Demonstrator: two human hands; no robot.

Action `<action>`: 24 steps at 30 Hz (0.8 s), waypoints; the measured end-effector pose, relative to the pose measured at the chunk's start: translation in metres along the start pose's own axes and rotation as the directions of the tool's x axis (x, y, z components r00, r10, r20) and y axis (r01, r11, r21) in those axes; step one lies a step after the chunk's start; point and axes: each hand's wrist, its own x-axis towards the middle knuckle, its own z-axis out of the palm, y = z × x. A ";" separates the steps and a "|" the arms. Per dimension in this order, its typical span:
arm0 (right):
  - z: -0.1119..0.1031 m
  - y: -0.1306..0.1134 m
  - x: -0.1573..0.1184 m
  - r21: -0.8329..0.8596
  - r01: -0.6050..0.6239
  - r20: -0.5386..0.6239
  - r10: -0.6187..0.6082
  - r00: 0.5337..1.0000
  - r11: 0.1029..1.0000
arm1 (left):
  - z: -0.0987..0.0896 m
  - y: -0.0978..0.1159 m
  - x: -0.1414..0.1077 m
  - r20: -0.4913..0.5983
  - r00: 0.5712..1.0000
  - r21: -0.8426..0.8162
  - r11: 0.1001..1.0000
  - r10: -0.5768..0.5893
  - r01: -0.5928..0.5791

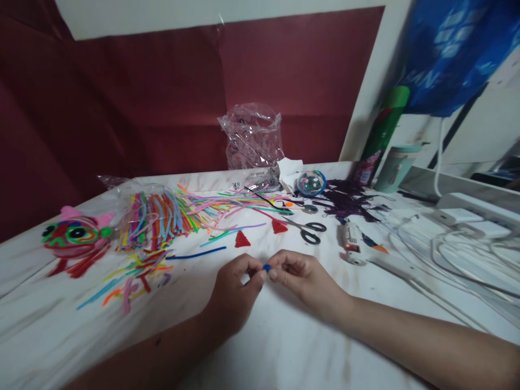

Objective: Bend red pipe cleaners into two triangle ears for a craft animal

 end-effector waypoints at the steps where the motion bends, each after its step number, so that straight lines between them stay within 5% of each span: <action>1: 0.000 0.000 -0.001 -0.017 0.011 -0.010 -0.011 1.000 1.000 | 0.001 0.001 0.000 -0.002 1.000 0.016 1.000 -0.009 0.009; 7: -0.003 -0.001 -0.001 -0.217 0.101 0.042 -0.094 0.995 0.971 | 0.000 0.003 0.001 0.036 0.999 0.175 0.984 0.038 -0.043; 11: -0.009 -0.006 -0.002 -0.531 0.305 0.168 -0.254 0.952 0.791 | -0.001 -0.002 0.002 0.101 0.977 0.321 0.923 0.188 -0.211; 14: -0.011 -0.008 -0.003 -0.593 0.404 0.267 -0.303 0.915 0.697 | -0.001 -0.004 0.002 0.163 0.945 0.389 0.862 0.284 -0.326; 17: -0.010 -0.008 -0.001 -0.483 0.274 0.180 -0.212 0.961 0.832 | -0.003 0.000 0.002 0.138 0.943 0.377 0.864 0.303 -0.333; 20: -0.006 -0.006 0.001 -0.186 0.075 0.102 -0.057 0.993 0.980 | -0.005 0.005 0.002 0.045 0.969 0.279 0.929 0.242 -0.244; 24: -0.001 -0.003 0.000 -0.032 0.012 0.037 -0.011 0.999 0.999 | -0.003 0.006 -0.001 -0.018 0.986 0.188 0.969 0.168 -0.162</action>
